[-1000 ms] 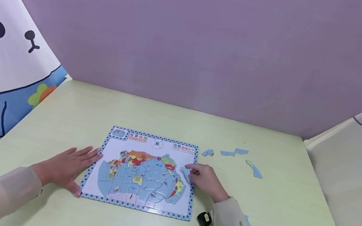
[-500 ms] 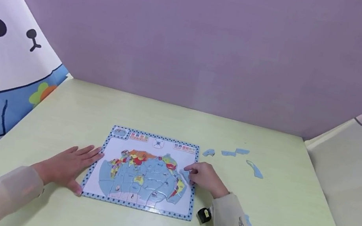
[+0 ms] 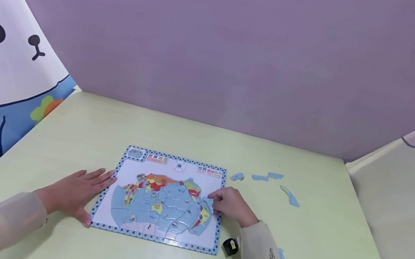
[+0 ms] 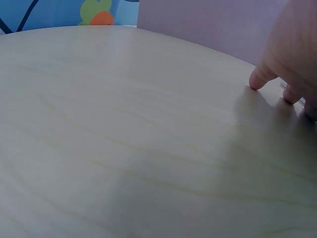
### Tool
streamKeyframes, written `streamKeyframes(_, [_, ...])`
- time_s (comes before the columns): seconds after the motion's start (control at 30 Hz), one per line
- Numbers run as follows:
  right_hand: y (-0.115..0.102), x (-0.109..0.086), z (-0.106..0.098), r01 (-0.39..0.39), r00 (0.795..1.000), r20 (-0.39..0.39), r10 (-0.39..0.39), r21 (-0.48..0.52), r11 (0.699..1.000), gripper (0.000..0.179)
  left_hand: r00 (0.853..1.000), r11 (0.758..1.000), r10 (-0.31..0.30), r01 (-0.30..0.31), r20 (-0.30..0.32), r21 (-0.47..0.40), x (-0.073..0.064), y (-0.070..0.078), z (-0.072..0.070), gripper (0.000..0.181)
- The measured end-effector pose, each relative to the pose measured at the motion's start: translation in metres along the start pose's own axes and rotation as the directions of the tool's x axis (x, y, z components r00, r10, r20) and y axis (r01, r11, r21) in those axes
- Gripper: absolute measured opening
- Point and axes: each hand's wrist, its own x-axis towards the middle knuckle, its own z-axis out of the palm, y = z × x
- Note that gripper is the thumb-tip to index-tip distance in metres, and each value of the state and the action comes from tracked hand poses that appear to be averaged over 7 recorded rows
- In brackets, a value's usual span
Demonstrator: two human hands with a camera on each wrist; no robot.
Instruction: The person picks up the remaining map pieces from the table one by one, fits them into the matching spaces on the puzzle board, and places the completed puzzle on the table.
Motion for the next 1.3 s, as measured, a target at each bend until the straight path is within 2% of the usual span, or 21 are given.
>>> streamKeyframes(0.23, [-0.004, 0.003, 0.0, -0.036, 0.999, -0.02, 0.036, -0.025, 0.999, 0.022, 1.0, 1.0, -0.018, 0.018, 0.022, -0.003, 0.0, 0.001, -0.003, 0.118])
streamKeyframes(0.47, [-0.005, 0.004, 0.003, -0.103, 0.994, -0.043, 0.102, -0.018, 0.995, 0.025, 0.999, 0.998, 0.026, -0.027, 0.021, 0.052, 0.0, 0.002, -0.01, 0.117])
streamKeyframes(0.63, [-0.009, 0.005, 0.005, -0.18, 0.981, -0.082, 0.177, -0.035, 0.983, 0.021, 0.999, 0.996, 0.037, -0.036, -0.011, 0.081, -0.001, 0.002, -0.01, 0.118])
streamKeyframes(0.87, [-0.018, 0.007, 0.008, -0.265, 0.959, -0.123, 0.256, -0.068, 0.962, 0.02, 0.999, 0.998, 0.026, -0.025, -0.02, 0.056, 0.0, 0.001, -0.007, 0.119])
streamKeyframes(1.0, [-0.02, 0.008, 0.009, -0.284, 0.953, -0.138, 0.27, -0.087, 0.955, 0.016, 1.0, 0.999, 0.023, -0.022, -0.015, 0.046, -0.001, 0.0, -0.006, 0.119])
streamKeyframes(1.3, [-0.021, 0.011, 0.01, -0.27, 0.957, -0.156, 0.244, -0.172, 0.947, 0.009, 0.999, 0.997, 0.029, -0.026, -0.032, 0.079, -0.004, 0.002, -0.006, 0.119])
